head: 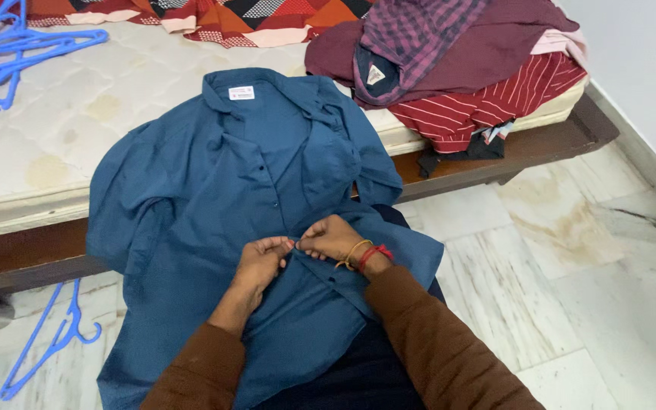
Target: The person buttons a blue shirt laid on a bed, places it on a blue hanger, and hangs it in a wardrobe. They then pick up several hangers from the floor and place them on the bed.
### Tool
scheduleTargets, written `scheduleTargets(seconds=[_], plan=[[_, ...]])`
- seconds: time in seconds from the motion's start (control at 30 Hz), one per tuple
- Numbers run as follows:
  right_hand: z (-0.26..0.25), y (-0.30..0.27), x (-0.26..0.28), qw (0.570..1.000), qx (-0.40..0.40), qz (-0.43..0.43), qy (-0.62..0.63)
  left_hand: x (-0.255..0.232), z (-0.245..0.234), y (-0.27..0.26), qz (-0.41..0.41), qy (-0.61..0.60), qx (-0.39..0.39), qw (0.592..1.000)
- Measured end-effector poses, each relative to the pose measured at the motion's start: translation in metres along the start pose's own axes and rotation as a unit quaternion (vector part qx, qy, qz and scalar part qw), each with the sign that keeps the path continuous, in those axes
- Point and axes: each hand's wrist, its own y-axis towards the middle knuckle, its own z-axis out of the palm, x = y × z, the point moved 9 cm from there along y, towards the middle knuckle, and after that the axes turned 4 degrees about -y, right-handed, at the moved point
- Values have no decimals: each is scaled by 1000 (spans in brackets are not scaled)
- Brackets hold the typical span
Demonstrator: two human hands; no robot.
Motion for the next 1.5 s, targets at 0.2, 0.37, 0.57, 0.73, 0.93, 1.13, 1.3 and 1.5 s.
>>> scheduleTargets(seconds=[0.2,0.37,0.57,0.73,0.93,1.13,1.3,1.5], plan=[[3,1,-6,998,-16,43,-40,-12,0,-11,29,59,-30,997],[4,0,7,998,-48,-42,-21,-27,-2,-19,81,31,-60,994],[-2,-3,1,999,4,7,45,-37,-2,-27,74,68,-86,991],[-2,-5,9,998,-3,-36,45,-42,4,-28,62,-14,-50,997],[-33,-2,-4,988,-94,-62,107,-60,16,-36,178,46,-33,982],[-52,-2,-22,959,-181,-18,219,-61,39,-56,145,158,33,976],[-54,-23,-5,965,-201,-36,163,-39,56,-76,52,206,122,970],[-42,-79,31,989,-106,-84,64,-37,55,-74,22,112,162,980]])
